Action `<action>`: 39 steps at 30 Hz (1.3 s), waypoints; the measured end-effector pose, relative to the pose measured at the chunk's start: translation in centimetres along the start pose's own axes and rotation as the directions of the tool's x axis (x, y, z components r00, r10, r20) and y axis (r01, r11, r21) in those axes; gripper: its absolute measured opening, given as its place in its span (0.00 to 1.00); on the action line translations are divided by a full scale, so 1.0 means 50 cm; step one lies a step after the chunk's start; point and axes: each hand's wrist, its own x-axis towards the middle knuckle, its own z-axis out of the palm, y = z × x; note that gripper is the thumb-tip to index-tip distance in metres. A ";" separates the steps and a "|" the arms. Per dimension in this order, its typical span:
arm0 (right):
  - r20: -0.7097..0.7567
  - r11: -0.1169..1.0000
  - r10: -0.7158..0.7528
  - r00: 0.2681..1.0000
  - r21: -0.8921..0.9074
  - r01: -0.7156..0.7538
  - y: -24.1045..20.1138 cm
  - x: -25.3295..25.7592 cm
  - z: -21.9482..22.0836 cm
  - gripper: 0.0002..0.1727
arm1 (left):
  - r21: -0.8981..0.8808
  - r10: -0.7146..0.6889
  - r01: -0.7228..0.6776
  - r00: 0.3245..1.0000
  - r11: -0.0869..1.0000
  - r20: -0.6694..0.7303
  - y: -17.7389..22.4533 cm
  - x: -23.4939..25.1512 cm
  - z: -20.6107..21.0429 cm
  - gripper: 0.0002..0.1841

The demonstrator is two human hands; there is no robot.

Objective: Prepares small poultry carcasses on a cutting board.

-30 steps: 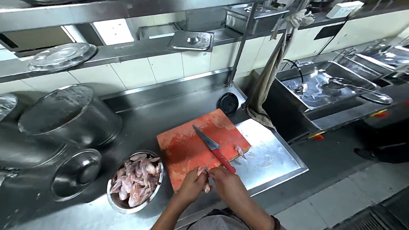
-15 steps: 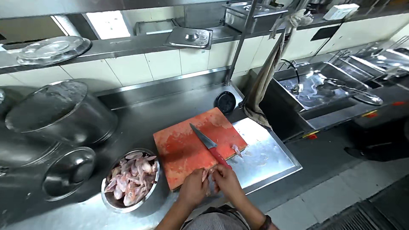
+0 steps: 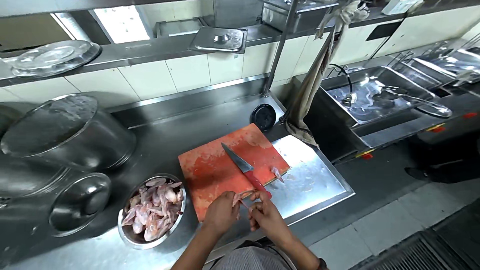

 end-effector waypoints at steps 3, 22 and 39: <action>0.023 0.990 -0.052 0.998 -0.127 0.055 0.007 -0.017 -0.008 0.16 | -0.026 -0.003 0.004 1.000 1.000 0.017 0.013 0.001 0.011 0.22; 0.124 0.943 0.112 0.986 -0.327 -0.066 0.049 0.036 -0.015 0.19 | 0.195 0.098 -0.132 0.980 0.972 0.172 0.038 -0.022 0.041 0.19; -0.470 0.986 0.026 0.883 -0.133 -0.100 0.070 0.084 -0.035 0.21 | 0.196 0.110 -0.156 0.968 0.968 0.226 0.026 -0.034 0.075 0.19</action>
